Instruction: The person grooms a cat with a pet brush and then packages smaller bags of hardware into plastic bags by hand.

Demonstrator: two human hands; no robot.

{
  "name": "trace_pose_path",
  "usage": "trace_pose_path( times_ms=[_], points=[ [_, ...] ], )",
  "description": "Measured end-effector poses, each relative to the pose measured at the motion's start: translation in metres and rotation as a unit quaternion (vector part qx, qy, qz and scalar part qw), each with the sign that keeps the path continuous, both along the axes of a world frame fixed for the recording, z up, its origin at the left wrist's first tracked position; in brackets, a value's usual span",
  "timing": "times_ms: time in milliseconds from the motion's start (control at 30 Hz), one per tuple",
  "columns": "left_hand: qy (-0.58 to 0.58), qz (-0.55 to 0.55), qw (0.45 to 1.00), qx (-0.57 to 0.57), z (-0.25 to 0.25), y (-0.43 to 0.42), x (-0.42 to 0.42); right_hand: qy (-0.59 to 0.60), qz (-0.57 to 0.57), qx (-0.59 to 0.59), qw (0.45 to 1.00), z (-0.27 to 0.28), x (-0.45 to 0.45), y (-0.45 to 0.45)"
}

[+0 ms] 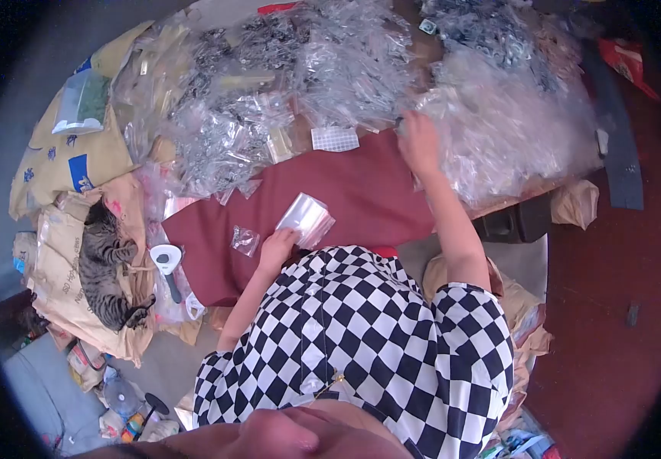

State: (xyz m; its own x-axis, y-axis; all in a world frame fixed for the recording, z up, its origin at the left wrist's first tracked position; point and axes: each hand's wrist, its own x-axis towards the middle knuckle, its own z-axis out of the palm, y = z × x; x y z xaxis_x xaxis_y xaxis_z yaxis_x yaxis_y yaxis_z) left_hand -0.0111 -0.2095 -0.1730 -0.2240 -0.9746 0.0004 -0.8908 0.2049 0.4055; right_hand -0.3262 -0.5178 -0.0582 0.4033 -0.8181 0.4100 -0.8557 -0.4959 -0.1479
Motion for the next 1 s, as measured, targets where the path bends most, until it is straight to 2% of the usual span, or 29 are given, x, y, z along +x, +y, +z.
trace_pose_path(
  times_ms=[100, 167, 200, 267, 300, 367, 400, 433, 500, 567, 600, 633, 667, 767, 800, 833, 867, 900, 967, 1000],
  points=[
    [0.010, 0.007, 0.999, 0.051, 0.007, -0.004, -0.002, 0.008, 0.096, 0.027, 0.995, -0.043, 0.046, -0.026],
    [0.038, 0.048, 0.998, 0.006, 0.003, -0.008, -0.009, 0.032, 0.046, 0.056, 0.997, -0.066, 0.072, -0.040],
    [0.062, 0.064, 0.996, 0.006, 0.008, -0.011, -0.012, 0.030, 0.059, 0.062, 0.996, -0.076, 0.079, -0.051],
    [0.045, 0.064, 0.996, 0.043, 0.014, -0.013, -0.012, -0.006, 0.005, 0.102, 0.995, -0.089, 0.086, -0.073],
    [0.031, 0.053, 0.995, 0.073, 0.015, -0.013, -0.012, -0.005, 0.016, 0.107, 0.994, -0.081, 0.099, -0.074],
    [0.058, 0.087, 0.994, 0.042, 0.004, -0.011, -0.012, -0.229, -0.034, 0.251, 0.940, -0.050, 0.123, -0.075],
    [0.093, 0.112, 0.989, 0.032, 0.002, -0.010, -0.012, -0.251, 0.023, 0.227, 0.941, -0.048, 0.131, -0.075],
    [0.127, 0.136, 0.982, 0.022, 0.000, -0.009, -0.013, -0.247, 0.026, 0.232, 0.940, -0.047, 0.139, -0.072],
    [0.142, 0.159, 0.977, 0.004, 0.000, -0.011, -0.012, -0.365, 0.073, 0.457, 0.808, -0.048, 0.164, -0.054],
    [0.174, 0.157, 0.971, 0.049, 0.005, -0.020, -0.008, -0.399, 0.048, 0.567, 0.719, -0.066, 0.189, -0.028],
    [0.175, 0.159, 0.970, 0.050, 0.011, -0.025, -0.007, -0.384, 0.013, 0.623, 0.681, -0.077, 0.204, -0.019],
    [0.166, 0.175, 0.965, 0.097, 0.017, -0.029, -0.007, -0.367, -0.024, 0.677, 0.638, -0.090, 0.214, -0.012],
    [0.157, 0.191, 0.958, 0.144, 0.021, -0.033, -0.006, -0.365, -0.024, 0.678, 0.637, -0.102, 0.222, -0.007],
    [0.143, 0.171, 0.961, 0.163, 0.018, -0.034, -0.003, -0.331, -0.037, 0.688, 0.645, -0.122, 0.236, -0.004],
    [0.144, 0.175, 0.960, 0.164, 0.017, -0.032, -0.001, -0.307, 0.057, 0.570, 0.760, -0.109, 0.237, -0.008],
    [0.152, 0.164, 0.966, 0.131, 0.017, -0.030, 0.000, -0.272, 0.150, 0.431, 0.847, -0.090, 0.239, -0.013],
    [0.160, 0.151, 0.971, 0.097, 0.018, -0.028, 0.001, -0.180, 0.160, 0.374, 0.895, -0.045, 0.237, -0.007],
    [0.162, 0.152, 0.970, 0.097, 0.020, -0.026, 0.002, -0.178, 0.161, 0.374, 0.896, -0.025, 0.229, -0.004],
    [0.176, 0.174, 0.969, 0.012, 0.028, -0.022, 0.005, 0.022, 0.307, 0.219, 0.926, -0.001, 0.209, -0.001],
    [0.178, 0.173, 0.969, 0.009, 0.032, -0.020, 0.007, 0.024, 0.307, 0.217, 0.926, 0.004, 0.199, 0.007]
  ],
)
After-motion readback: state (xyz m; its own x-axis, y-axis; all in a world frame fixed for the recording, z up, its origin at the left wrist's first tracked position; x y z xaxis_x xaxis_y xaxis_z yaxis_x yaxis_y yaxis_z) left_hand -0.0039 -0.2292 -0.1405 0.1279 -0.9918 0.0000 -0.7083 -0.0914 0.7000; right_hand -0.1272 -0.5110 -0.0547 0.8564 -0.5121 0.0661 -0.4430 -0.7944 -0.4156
